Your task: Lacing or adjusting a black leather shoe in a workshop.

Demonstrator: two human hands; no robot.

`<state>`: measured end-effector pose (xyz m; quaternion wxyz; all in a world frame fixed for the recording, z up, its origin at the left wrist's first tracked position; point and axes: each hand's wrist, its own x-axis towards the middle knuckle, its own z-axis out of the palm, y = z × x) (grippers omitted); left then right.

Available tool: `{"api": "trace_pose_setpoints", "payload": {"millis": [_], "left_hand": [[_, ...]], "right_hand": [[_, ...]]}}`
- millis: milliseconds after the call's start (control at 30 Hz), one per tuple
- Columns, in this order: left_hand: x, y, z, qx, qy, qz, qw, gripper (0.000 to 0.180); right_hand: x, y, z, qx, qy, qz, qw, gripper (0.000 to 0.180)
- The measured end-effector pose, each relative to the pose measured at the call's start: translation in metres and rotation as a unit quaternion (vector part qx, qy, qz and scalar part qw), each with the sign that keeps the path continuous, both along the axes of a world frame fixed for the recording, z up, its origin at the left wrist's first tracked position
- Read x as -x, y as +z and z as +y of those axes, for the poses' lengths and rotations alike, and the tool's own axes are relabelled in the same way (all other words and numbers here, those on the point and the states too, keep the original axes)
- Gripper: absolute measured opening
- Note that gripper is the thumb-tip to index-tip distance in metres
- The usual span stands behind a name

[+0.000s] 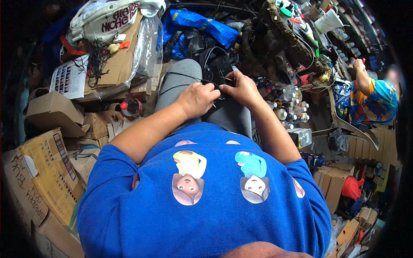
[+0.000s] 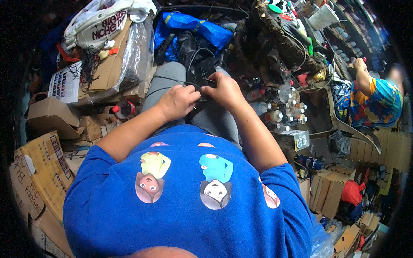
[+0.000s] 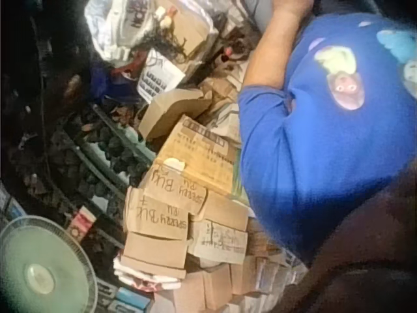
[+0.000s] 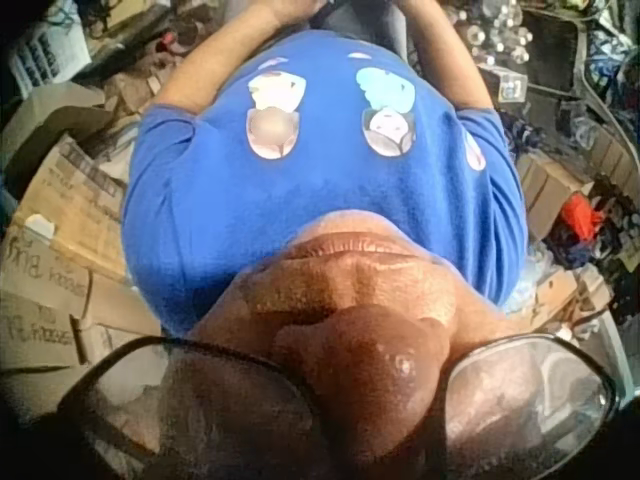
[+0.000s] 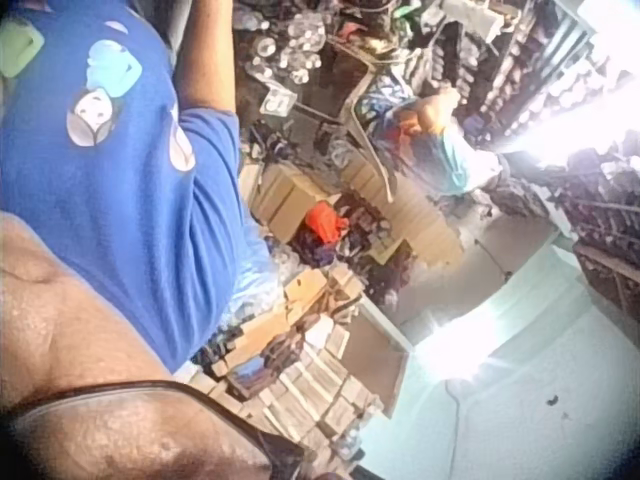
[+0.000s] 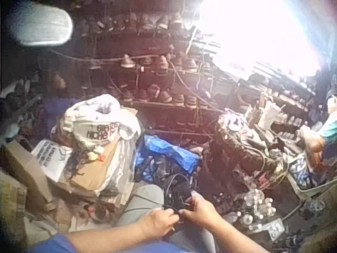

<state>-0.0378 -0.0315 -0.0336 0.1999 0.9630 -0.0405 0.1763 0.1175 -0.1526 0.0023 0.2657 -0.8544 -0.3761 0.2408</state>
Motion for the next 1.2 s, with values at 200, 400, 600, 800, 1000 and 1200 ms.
{"api": "trace_pose_setpoints", "payload": {"millis": [200,400,600,800,1000,1200], "left_hand": [[0.005,0.002,-0.006,-0.026,-0.010,0.011,1.000,0.026],[0.000,0.007,-0.016,-0.039,0.007,-0.008,0.999,0.020],[0.004,0.004,-0.016,-0.056,-0.009,0.049,0.997,0.036],[-0.001,0.006,-0.022,0.059,-0.010,0.053,0.997,0.035],[0.004,0.007,-0.015,0.195,-0.053,-0.002,0.979,0.026],[-0.008,0.022,-0.006,0.202,-0.139,0.034,0.969,0.023]], "right_hand": [[-0.002,0.006,0.004,0.117,0.104,-0.075,0.985,0.040],[-0.038,-0.023,-0.010,0.026,0.070,0.144,0.987,0.038],[-0.029,-0.019,-0.025,0.021,0.082,-0.003,0.996,0.039],[-0.003,-0.001,-0.041,0.002,0.057,-0.126,0.990,0.035],[-0.011,0.008,-0.063,0.017,0.003,-0.086,0.996,0.035],[-0.013,0.008,-0.088,0.040,-0.066,-0.013,0.997,0.034]]}}
